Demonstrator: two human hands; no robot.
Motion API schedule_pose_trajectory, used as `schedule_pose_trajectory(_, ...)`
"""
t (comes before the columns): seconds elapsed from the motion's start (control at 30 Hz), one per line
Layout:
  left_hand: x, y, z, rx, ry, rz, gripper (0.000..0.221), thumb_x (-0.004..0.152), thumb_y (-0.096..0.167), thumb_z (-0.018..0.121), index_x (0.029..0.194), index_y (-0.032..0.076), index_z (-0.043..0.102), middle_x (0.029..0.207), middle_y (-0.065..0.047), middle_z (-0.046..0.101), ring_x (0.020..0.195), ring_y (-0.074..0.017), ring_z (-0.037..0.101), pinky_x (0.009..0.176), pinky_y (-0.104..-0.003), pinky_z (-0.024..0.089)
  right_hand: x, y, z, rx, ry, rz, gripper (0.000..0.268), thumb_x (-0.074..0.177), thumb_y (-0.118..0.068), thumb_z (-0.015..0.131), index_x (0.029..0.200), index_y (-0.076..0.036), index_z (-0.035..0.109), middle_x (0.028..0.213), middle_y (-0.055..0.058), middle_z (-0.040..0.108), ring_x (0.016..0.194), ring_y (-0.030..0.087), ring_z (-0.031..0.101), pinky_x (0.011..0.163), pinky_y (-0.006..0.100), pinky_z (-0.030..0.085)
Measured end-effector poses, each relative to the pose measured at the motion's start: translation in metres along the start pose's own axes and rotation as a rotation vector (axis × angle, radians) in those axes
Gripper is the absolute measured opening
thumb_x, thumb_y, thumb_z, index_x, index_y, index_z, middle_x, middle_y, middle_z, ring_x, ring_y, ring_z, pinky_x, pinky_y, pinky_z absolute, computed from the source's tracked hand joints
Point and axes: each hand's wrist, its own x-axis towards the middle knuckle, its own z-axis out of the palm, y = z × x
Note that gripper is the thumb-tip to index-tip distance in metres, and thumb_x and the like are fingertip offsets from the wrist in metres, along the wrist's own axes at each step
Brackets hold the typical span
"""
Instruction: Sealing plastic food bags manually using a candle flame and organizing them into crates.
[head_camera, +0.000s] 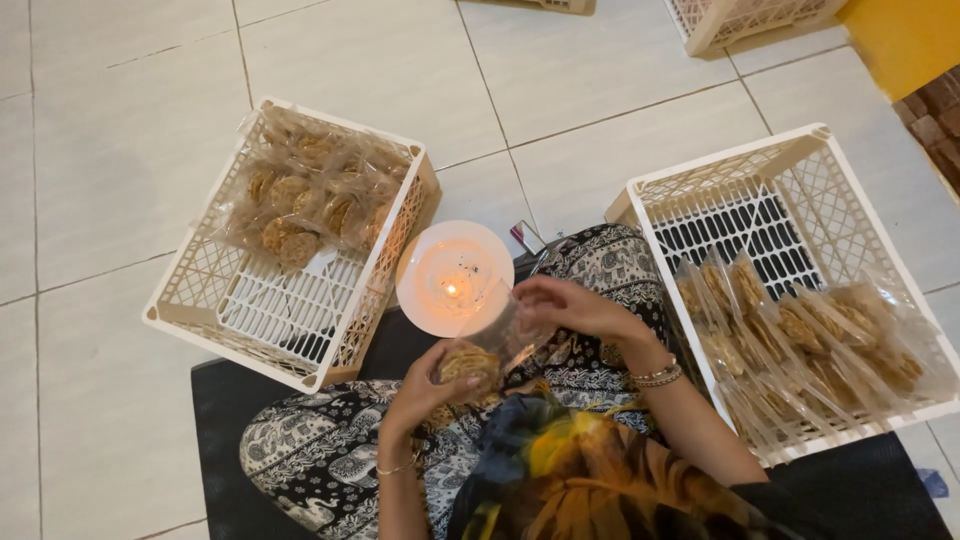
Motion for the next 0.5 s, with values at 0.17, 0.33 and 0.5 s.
schedule_pose_trajectory(0.17, -0.001, 0.012, 0.000, 0.129, 0.073, -0.055, 0.074, 0.076, 0.027, 0.092, 0.142, 0.011, 0.060, 0.148, -0.029, 0.048, 0.140, -0.0573, 0.033, 0.110, -0.068, 0.032, 0.010, 0.031, -0.001, 0.083, 0.116, 0.010, 0.017, 0.088, -0.002, 0.068, 0.104, 0.003, 0.073, 0.089, 0.016, 0.071, 0.067, 0.022, 0.063, 0.051, 0.033, 0.051)
schedule_pose_trajectory(0.33, -0.001, 0.009, 0.001, 0.163, 0.124, -0.020, 0.074, 0.075, 0.024, 0.092, 0.141, 0.009, 0.061, 0.144, -0.029, 0.053, 0.135, -0.0572, 0.042, 0.107, -0.066, 0.038, 0.016, 0.036, -0.005, 0.192, 0.258, -0.023, 0.014, 0.077, 0.008, 0.073, 0.090, 0.003, 0.068, 0.064, 0.011, 0.057, 0.045, 0.017, 0.052, 0.033, 0.029, 0.044)
schedule_pose_trajectory(0.5, -0.002, 0.012, 0.002, 0.174, 0.163, 0.063, 0.071, 0.076, 0.020, 0.092, 0.139, 0.006, 0.063, 0.138, -0.028, 0.059, 0.128, -0.0578, 0.049, 0.102, -0.067, 0.041, 0.013, 0.030, -0.004, 0.322, 0.232, -0.087, 0.020, 0.083, 0.007, 0.070, 0.076, -0.004, 0.054, 0.061, 0.002, 0.051, 0.048, 0.013, 0.057, 0.037, 0.028, 0.054)
